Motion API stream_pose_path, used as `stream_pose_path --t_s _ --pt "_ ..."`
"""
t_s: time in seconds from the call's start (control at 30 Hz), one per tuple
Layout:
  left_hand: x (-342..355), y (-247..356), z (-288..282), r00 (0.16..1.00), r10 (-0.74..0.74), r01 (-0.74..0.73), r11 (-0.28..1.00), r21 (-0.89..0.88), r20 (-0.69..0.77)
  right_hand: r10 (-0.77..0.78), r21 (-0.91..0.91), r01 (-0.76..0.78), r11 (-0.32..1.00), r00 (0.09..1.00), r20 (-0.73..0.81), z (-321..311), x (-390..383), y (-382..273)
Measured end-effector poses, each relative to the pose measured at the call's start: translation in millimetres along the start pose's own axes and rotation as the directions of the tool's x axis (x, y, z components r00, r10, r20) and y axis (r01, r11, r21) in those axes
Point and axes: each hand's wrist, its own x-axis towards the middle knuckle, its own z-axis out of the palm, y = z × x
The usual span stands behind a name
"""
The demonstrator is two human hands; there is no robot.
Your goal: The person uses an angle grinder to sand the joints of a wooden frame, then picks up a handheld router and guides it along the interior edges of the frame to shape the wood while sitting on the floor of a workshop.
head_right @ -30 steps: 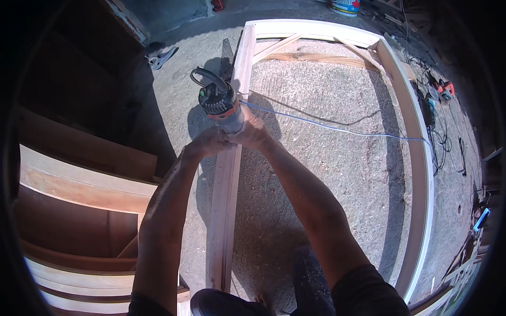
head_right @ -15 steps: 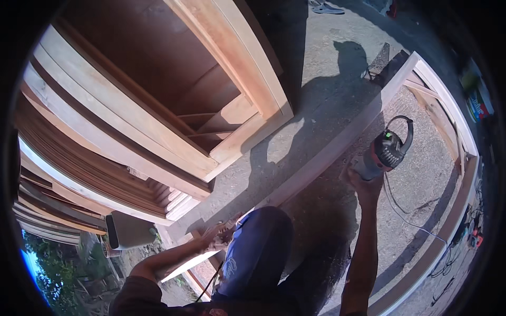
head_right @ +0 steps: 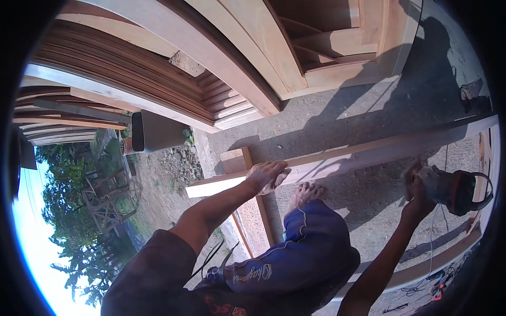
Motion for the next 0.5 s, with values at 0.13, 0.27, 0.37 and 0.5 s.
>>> stream_pose_path --t_s 0.13,0.27,0.37,0.5 --pt "0.6 -8.6 3.8 1.0 -0.016 0.016 0.999 -0.04 -0.009 0.037 0.013 -0.037 0.999 0.999 -0.038 22.8 -28.5 -19.5" --pt "-1.1 -0.6 -9.6 0.997 -0.07 0.071 0.997 -0.04 0.018 0.133 0.028 -0.134 0.991 0.99 0.044 36.6 -62.9 -39.3" --pt "8.3 0.4 -10.3 0.996 -0.084 0.084 0.996 -0.006 0.043 0.108 0.08 -0.113 0.99 0.992 0.064 35.8 -87.8 -32.6" --pt "3.7 -3.9 -7.6 0.993 -0.096 0.096 0.995 0.003 0.063 0.089 0.114 -0.092 0.989 0.996 0.03 50.3 -107.3 -19.6"
